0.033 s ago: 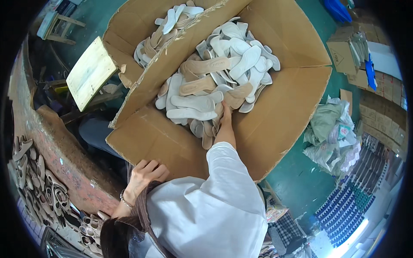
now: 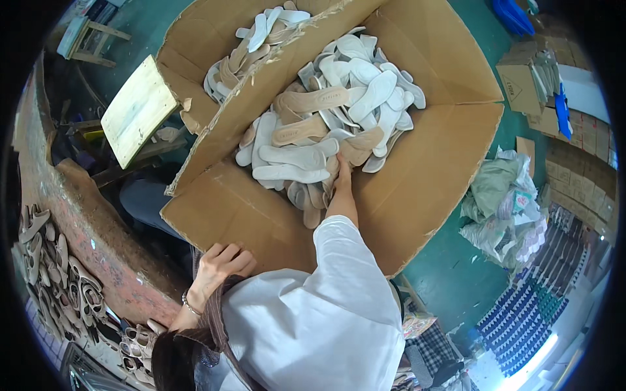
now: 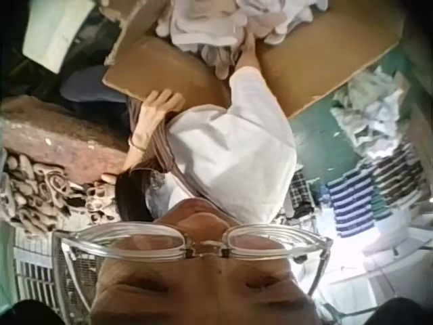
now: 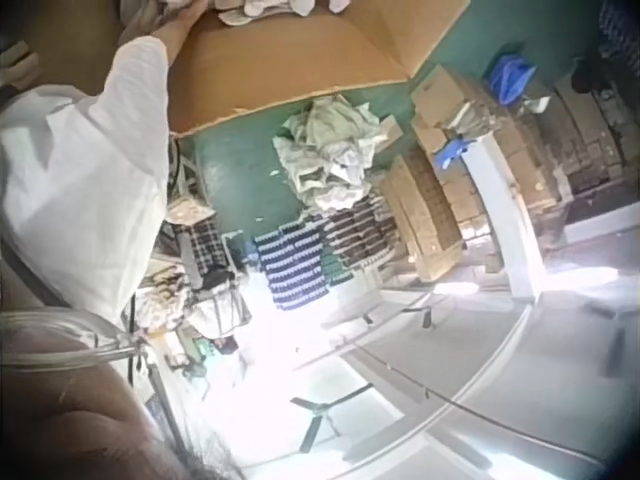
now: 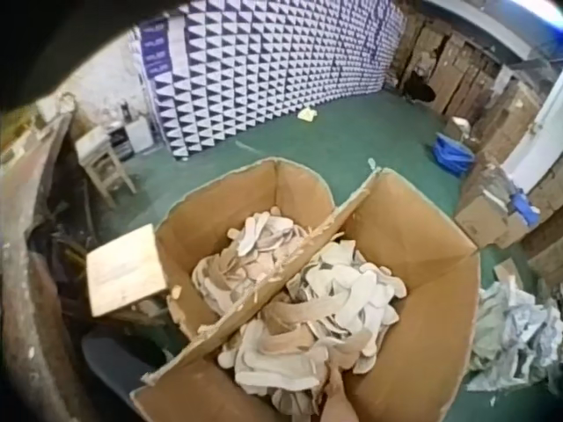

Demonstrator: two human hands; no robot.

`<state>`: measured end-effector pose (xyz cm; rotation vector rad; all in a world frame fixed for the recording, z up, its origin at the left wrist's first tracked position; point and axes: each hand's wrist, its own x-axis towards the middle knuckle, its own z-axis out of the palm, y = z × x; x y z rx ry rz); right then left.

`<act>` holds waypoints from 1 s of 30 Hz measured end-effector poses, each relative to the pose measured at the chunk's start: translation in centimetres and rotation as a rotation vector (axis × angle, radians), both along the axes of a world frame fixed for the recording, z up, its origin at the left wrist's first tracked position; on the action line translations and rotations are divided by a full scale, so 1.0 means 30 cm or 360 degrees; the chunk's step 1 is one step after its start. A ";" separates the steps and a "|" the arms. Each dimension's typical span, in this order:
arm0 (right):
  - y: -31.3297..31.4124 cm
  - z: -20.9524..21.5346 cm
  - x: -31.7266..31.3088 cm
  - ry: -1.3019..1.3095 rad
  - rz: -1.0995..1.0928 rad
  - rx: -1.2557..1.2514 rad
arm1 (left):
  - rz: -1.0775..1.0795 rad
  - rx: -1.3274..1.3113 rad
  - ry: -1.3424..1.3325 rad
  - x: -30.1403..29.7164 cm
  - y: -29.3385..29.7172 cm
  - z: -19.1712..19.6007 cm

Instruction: The person inserts insoles into shoes by hand and smooths them into place on the workbench. The person also retrieves more insoles from cardboard boxes on the floor, places them onto the worktable, and fits them into shoes.

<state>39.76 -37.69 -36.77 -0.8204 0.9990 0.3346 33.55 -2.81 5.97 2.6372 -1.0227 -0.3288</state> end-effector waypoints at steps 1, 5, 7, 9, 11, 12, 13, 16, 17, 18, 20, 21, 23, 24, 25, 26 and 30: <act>0.010 0.009 -0.001 -0.0037 0.0013 -0.0017 | 0.0005 0.0012 -0.0002 -0.002 -0.004 -0.004; 0.030 0.032 0.051 0.0002 -0.0010 -0.0004 | -0.0025 0.0116 -0.0086 -0.008 -0.018 0.003; 0.026 0.045 0.070 -0.0013 0.0052 0.0125 | -0.0017 0.0160 -0.0100 -0.003 -0.025 0.008; 0.026 0.054 0.067 0.0008 -0.0002 0.0045 | 0.0005 0.0148 -0.0079 -0.002 -0.029 0.008; 0.026 0.036 0.086 -0.0046 -0.0067 0.0052 | -0.0015 0.0140 -0.0104 0.004 -0.038 0.004; 0.011 0.021 0.081 -0.0093 -0.0133 0.0052 | -0.0037 0.0126 -0.0121 0.006 -0.041 -0.004; 0.047 0.045 0.099 -0.0086 -0.0104 0.0072 | -0.0008 0.0146 -0.0114 -0.003 -0.038 -0.004; 0.056 0.071 0.129 -0.0067 -0.0062 0.0058 | -0.0009 0.0057 -0.0088 0.013 -0.035 -0.008; 0.012 0.046 0.136 0.0022 -0.0146 0.0015 | -0.0038 0.0006 -0.0110 0.042 -0.040 -0.013; -0.006 0.021 0.135 0.0113 -0.0209 -0.0007 | -0.0057 -0.0012 -0.0028 0.064 -0.042 -0.029; 0.035 0.048 0.139 0.0118 -0.0226 -0.0040 | -0.0007 0.0027 0.0021 0.111 -0.022 -0.108; 0.036 0.055 0.140 0.0110 -0.0234 -0.0101 | 0.0018 0.0021 0.0008 0.128 -0.008 -0.184; 0.005 0.032 0.155 0.0116 -0.0230 -0.0155 | 0.0116 0.0057 0.0026 0.151 0.026 -0.338; -0.007 0.037 0.157 0.0110 -0.0219 -0.0167 | 0.0194 -0.0007 0.0064 0.166 0.026 -0.353; -0.020 0.044 0.148 0.0143 -0.0234 -0.0229 | 0.0272 -0.0071 0.0102 0.170 0.026 -0.362; -0.033 0.052 0.141 0.0176 -0.0249 -0.0290 | 0.0336 -0.0088 0.0107 0.165 0.034 -0.363; -0.127 0.178 0.119 0.0145 -0.0129 -0.0347 | 0.0672 -0.0151 0.0052 0.135 0.145 -0.296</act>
